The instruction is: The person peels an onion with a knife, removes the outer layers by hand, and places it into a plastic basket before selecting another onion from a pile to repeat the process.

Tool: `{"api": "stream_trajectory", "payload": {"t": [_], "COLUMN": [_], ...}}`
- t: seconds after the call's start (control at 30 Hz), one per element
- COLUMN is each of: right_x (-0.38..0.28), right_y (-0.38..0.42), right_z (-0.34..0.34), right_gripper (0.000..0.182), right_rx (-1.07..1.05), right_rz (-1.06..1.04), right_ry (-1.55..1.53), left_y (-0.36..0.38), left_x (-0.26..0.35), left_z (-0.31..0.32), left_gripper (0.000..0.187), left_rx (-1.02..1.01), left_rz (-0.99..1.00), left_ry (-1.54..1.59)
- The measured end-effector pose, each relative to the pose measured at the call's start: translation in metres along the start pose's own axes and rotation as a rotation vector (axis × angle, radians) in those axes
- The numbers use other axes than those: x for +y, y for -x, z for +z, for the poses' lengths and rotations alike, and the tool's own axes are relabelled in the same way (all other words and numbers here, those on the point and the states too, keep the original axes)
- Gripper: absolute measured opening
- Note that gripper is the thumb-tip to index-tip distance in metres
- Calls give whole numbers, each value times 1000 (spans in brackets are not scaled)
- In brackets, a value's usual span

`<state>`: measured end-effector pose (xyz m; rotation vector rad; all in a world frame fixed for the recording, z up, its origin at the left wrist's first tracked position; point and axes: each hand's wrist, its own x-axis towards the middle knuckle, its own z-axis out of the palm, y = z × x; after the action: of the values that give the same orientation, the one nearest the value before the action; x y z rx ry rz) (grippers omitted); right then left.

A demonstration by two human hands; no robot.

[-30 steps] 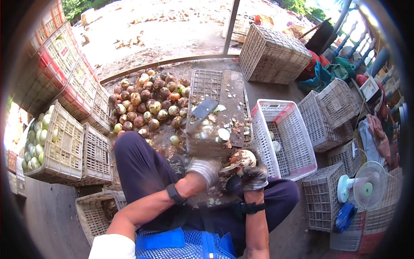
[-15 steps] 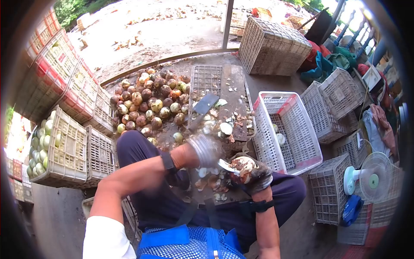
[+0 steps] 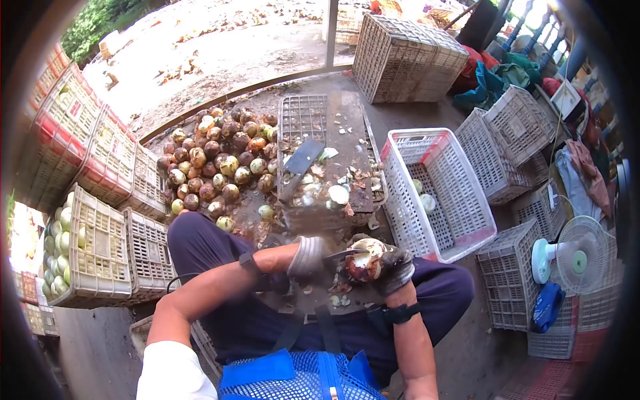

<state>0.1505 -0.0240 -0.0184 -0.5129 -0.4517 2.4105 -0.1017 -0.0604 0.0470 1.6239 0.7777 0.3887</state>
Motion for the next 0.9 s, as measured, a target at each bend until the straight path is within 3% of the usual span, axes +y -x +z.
{"api": "stream_trajectory", "payload": {"t": [0.07, 0.17, 0.27, 0.3, 0.37, 0.47, 0.53, 0.6, 0.63, 0.73, 0.77, 0.8, 0.87, 0.9], "right_x": [2, 2, -5, -3, 3, 10, 13, 18, 19, 19, 16, 16, 16, 19], "right_y": [-3, -1, 3, 0, -5, -8, -7, -12, -13, -19, -21, -23, -21, -17], "right_z": [0, 9, 65, 62, 50, 58, 51, 48, 51, 28, 36, 42, 34, 36], "right_gripper": [38, 41, 43, 44, 47, 49, 53, 56, 55, 53, 53, 59, 67, 76], "right_rx": [70, 111, 136, 157, 196, 240, 249, 176, 202, 182, 140, 162, 98, 63], "right_rz": [20, 20, 16, 12, 18, 41, 47, 69, 74, 122, 154, 141, 111, 109], "right_ry": [42, -165, -111, -84, -21, 58, 83, 58, 70, 78, 64, 52, 229, 151], "left_y": [0, 7, 14, 9, -5, -27, -20, -17, -14, -18, -22, -24, -26, -23], "left_x": [15, 21, 31, 26, 22, -19, 6, 9, 19, -5, 14, -9, -50, -74], "left_z": [-5, -8, -6, -7, -7, -3, 1, 8, 9, 7, 6, 8, -4, -13], "left_gripper": [18, 22, 30, 35, 38, 35, 30, 30, 29, 27, 24, 10, 13, 16], "left_rx": [-36, 60, 423, 527, 536, 479, 497, 533, 491, 587, 589, 770, 854, 891], "left_rz": [-180, -437, -24, -94, -126, -28, -47, -61, -192, -69, -354, -142, -98, -27], "left_ry": [-45, 28, 77, -84, -269, -588, -661, -649, -682, -606, -585, -528, -449, -249]}}
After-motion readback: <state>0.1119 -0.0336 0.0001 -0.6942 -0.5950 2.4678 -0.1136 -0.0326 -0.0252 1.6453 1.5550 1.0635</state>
